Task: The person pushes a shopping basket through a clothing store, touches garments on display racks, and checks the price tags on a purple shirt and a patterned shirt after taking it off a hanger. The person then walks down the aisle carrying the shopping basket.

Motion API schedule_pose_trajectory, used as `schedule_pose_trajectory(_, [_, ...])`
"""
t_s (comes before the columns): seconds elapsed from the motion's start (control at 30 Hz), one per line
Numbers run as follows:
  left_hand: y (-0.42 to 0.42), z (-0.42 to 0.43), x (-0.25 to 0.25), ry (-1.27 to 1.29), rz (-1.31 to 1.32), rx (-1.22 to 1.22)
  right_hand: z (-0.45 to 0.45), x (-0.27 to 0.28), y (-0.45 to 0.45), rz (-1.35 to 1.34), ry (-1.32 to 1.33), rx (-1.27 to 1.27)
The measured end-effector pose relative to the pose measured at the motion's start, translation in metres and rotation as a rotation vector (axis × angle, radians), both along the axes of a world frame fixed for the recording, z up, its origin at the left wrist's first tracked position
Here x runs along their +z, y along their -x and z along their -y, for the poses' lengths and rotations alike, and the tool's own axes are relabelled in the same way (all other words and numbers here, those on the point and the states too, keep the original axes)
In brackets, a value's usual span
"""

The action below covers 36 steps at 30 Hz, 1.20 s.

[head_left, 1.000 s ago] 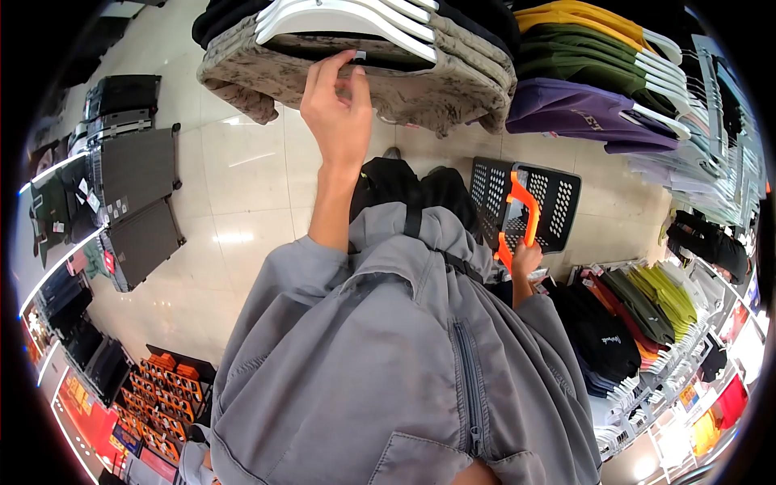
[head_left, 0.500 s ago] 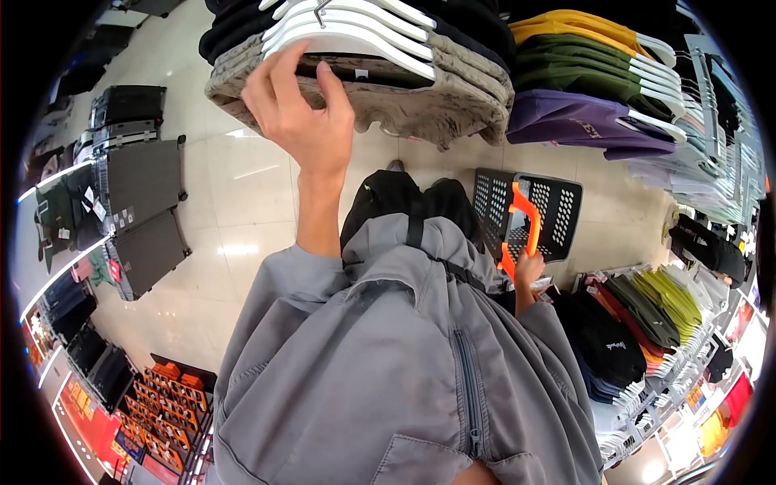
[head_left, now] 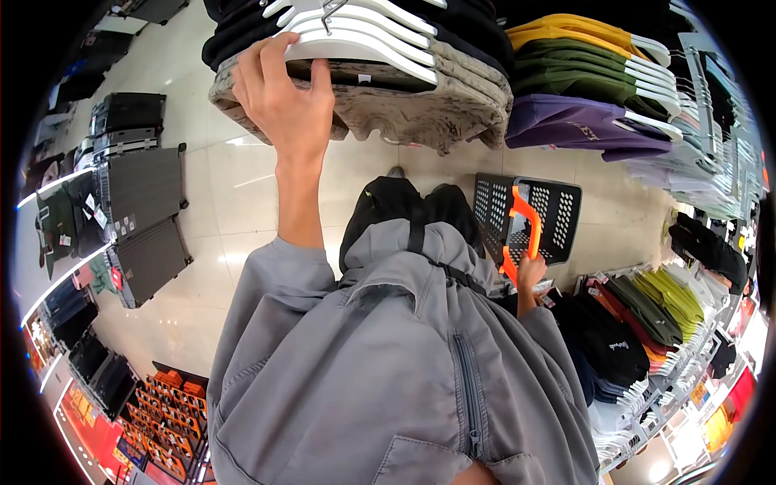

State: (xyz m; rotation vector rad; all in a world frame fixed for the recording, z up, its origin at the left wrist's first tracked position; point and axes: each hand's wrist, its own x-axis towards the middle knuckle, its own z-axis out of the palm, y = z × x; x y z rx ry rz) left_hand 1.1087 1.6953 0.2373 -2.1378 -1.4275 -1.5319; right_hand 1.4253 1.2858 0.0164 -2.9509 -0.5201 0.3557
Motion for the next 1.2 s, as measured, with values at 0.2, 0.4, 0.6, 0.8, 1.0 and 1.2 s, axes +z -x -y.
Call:
schedule_pose_trajectory(0.2, [0.002, 0.001, -0.005, -0.001, 0.108, -0.063, 0.004, -0.012, -0.009, 0.017, 0.068, 0.04])
schedule_pose_trajectory(0.4, [0.0, 0.004, 0.01, -0.069, 0.155, -0.075, -0.007, 0.002, -0.007, -0.012, 0.175, -0.053])
schedule_pose_trajectory(0.6, [0.001, 0.012, 0.026, -0.151, 0.148, -0.09, -0.016, 0.015, -0.01, -0.026, 0.22, -0.1])
schedule_pose_trajectory(0.8, [-0.004, 0.029, 0.026, -0.152, 0.134, -0.107, -0.082, 0.058, -0.007, 0.138, -0.27, 0.142])
schedule_pose_trajectory(1.0, [-0.001, 0.044, 0.03, -0.115, 0.142, -0.104, -0.167, 0.139, 0.034, -0.295, -0.577, 0.516])
schedule_pose_trajectory(1.2, [0.005, 0.061, 0.031, -0.103, 0.152, -0.098, -0.203, 0.144, 0.061, -0.574, -0.876, 0.677])
